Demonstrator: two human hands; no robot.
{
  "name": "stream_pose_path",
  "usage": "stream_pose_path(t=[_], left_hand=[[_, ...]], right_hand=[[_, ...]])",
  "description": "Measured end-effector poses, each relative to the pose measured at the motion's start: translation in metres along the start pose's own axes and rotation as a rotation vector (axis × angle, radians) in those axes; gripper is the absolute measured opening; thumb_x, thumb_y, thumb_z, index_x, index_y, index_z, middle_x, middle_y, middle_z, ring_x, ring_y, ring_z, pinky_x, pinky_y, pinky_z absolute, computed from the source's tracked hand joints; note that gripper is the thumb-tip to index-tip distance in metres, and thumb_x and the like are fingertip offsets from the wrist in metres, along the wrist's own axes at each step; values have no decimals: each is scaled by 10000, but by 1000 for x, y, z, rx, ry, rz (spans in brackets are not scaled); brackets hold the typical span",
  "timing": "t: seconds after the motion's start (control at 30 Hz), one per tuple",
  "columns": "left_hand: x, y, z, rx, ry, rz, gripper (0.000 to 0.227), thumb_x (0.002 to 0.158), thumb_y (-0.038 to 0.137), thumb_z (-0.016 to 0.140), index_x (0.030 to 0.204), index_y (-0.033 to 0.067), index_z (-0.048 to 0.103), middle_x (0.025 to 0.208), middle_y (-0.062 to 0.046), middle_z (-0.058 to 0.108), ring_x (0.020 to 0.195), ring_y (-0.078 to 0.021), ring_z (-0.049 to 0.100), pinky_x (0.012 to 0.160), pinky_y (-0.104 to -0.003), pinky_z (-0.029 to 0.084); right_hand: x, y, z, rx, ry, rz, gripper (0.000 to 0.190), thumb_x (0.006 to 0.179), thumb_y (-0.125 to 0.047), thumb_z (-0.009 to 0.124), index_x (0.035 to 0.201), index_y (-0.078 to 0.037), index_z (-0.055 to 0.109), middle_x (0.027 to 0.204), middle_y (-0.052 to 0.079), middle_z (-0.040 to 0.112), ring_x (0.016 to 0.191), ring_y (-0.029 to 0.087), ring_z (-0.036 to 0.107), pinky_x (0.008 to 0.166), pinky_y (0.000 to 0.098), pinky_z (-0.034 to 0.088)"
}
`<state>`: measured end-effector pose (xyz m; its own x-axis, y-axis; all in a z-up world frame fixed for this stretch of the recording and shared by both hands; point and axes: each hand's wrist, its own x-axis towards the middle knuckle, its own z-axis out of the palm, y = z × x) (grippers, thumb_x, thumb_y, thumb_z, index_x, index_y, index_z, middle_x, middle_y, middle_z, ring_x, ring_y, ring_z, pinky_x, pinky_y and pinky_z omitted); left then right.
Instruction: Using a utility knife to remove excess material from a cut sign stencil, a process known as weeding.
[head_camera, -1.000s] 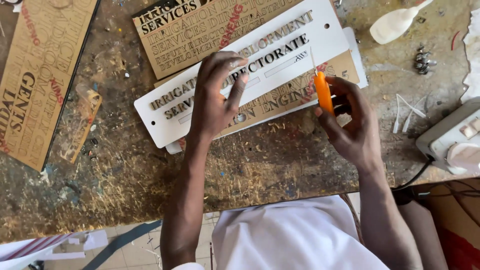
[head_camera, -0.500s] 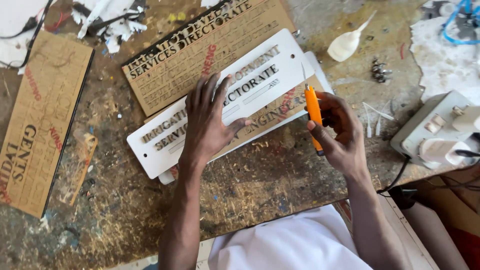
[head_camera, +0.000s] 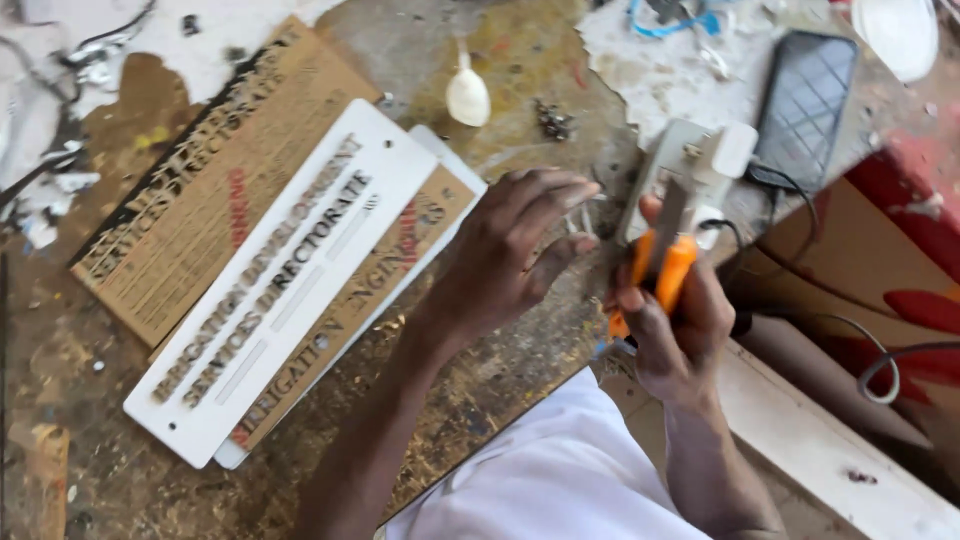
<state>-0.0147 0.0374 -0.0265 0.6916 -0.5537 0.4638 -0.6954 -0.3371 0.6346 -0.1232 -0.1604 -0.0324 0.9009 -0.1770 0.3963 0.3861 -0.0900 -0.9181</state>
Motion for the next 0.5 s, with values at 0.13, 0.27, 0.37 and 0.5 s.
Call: stream_pose_path(t=[0.13,0.27,0.37,0.5], left_hand=[[50,21,44,-101,-44,6,382,1175,347,672,1466,102,699,1393,-131,726,1350,-400,720,1183,-577,568],[97,15,95,-108,-59,-14,338,1175,207,640,1472,45,654,1436,-178,733,1385,-361,667,1224,-502,517],[124,9,126,-53,-36,-53,352,1184,267,597,1468,68,657,1415,-160,756,1380,-351,673,1222,-495,503],[156,-14,156,-23,-151,-183,408,1175,351,504,1470,108,645,1183,-135,840,1106,-322,794,928,-502,614]], right_hand=[[17,-30,-38,-169,46,7,574,1052,84,657,1586,246,520,919,165,604,847,264,743,693,380,621],[24,-56,-94,-69,-5,237,658,1080,-61,659,1676,143,467,1068,138,651,860,214,682,761,289,622],[32,-58,-137,-57,42,114,663,1121,-121,638,1708,112,437,1074,173,686,827,273,759,723,332,700],[65,-21,-151,-515,103,-26,443,1301,0,569,1669,213,443,1533,417,647,1473,526,664,1279,594,587]])
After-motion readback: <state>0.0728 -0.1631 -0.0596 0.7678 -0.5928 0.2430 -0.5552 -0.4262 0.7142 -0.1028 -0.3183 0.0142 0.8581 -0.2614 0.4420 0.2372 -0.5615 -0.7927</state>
